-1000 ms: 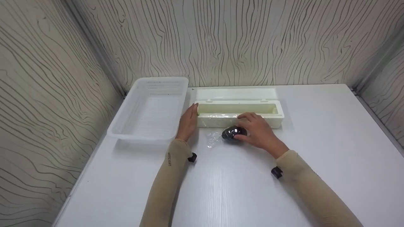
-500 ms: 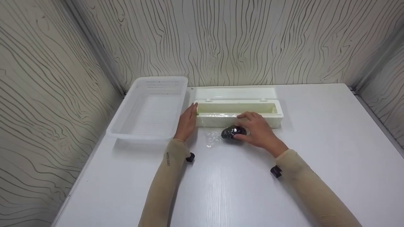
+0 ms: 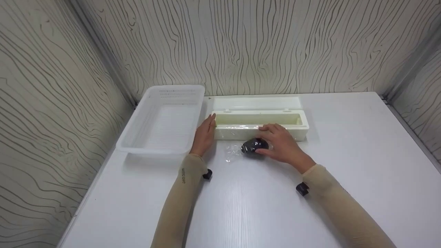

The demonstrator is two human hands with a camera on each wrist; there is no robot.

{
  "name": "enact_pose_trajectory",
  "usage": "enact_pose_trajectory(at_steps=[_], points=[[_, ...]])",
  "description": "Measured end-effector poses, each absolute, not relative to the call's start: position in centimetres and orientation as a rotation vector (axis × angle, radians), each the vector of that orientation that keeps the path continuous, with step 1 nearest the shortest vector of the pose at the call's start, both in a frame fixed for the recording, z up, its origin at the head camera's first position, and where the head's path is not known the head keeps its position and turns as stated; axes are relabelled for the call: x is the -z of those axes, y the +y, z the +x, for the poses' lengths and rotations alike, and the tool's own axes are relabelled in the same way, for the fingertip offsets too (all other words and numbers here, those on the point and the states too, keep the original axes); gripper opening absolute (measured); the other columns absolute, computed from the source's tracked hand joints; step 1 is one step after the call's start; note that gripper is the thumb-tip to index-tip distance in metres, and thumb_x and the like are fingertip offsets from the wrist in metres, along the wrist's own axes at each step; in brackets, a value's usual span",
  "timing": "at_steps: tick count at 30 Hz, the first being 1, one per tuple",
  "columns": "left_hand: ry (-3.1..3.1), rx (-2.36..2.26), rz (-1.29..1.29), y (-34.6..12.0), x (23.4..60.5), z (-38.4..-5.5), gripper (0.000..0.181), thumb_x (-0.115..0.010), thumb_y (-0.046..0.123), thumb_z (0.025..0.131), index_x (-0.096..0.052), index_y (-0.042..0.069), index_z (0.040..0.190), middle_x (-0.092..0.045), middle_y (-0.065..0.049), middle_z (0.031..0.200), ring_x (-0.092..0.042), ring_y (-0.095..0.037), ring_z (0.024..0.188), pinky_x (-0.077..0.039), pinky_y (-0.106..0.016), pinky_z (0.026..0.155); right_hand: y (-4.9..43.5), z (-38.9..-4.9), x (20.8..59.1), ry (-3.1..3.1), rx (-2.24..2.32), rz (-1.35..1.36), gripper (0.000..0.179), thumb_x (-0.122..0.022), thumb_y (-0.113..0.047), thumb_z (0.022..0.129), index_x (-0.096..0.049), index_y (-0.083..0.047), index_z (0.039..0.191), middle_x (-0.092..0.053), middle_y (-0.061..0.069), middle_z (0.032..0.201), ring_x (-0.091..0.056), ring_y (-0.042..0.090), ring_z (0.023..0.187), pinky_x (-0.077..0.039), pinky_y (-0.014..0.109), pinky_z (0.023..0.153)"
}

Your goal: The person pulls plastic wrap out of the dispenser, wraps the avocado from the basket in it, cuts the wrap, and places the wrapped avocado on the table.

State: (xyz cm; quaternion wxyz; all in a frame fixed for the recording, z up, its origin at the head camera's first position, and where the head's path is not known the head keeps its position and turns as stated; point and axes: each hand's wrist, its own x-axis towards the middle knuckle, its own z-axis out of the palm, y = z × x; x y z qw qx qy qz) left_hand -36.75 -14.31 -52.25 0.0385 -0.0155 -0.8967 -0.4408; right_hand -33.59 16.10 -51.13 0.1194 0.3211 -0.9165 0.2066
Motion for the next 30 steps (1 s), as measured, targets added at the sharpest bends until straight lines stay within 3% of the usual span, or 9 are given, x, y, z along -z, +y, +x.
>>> enact_pose_trajectory(at_steps=[10, 17, 24, 27, 30], points=[[-2.724, 1.359, -0.11, -14.5, 52.5, -37.0, 0.053, -0.029, 0.039, 0.114, -0.036, 0.016, 0.161, -0.034, -0.008, 0.168, -0.028, -0.026, 0.158, -0.019, -0.038, 0.131, 17.2, -33.8, 49.6, -2.683, -0.669, 0.931, 0.049, -0.074, -0.039, 0.096, -0.066, -0.012, 0.137, -0.06, 0.011, 0.142, -0.053, 0.036, 0.136, -0.042, 0.058, 0.116], [-2.723, 1.377, -0.113, -14.5, 52.4, -37.0, 0.054, -0.029, 0.039, 0.114, -0.035, 0.015, 0.162, -0.032, -0.01, 0.169, -0.028, -0.028, 0.158, -0.019, -0.04, 0.131, 21.2, -36.9, 48.5, -2.623, -0.799, 0.468, 0.041, -0.053, -0.025, 0.108, -0.055, -0.007, 0.145, -0.055, 0.023, 0.134, -0.051, 0.044, 0.126, -0.047, 0.063, 0.104], [-2.71, 1.391, -0.133, -14.7, 52.4, -37.1, 0.054, -0.03, 0.04, 0.114, -0.036, 0.016, 0.162, -0.033, -0.01, 0.168, -0.028, -0.029, 0.158, -0.019, -0.04, 0.131, 25.2, -39.5, 49.1, -2.771, -0.965, 0.137, 0.054, -0.029, -0.03, 0.113, -0.038, 0.004, 0.154, -0.044, 0.035, 0.14, -0.046, 0.052, 0.129, -0.038, 0.067, 0.112], [-2.706, 1.397, -0.136, -14.8, 52.4, -37.0, 0.054, -0.03, 0.04, 0.114, -0.037, 0.015, 0.161, -0.033, -0.011, 0.168, -0.028, -0.028, 0.157, -0.02, -0.04, 0.131, 25.8, -40.2, 49.6, -2.89, -1.112, 0.106, 0.063, -0.015, -0.037, 0.113, -0.028, 0.005, 0.158, -0.044, 0.037, 0.141, -0.054, 0.049, 0.117, -0.052, 0.059, 0.097], [-2.703, 1.393, -0.157, -14.7, 52.4, -37.0, 0.055, -0.03, 0.041, 0.114, -0.037, 0.014, 0.161, -0.033, -0.011, 0.168, -0.029, -0.027, 0.157, -0.02, -0.04, 0.131, 26.2, -40.6, 49.8, -3.0, -1.229, 0.066, 0.067, -0.009, -0.042, 0.112, -0.022, 0.001, 0.161, -0.049, 0.034, 0.138, -0.06, 0.035, 0.094, -0.057, 0.042, 0.073]])
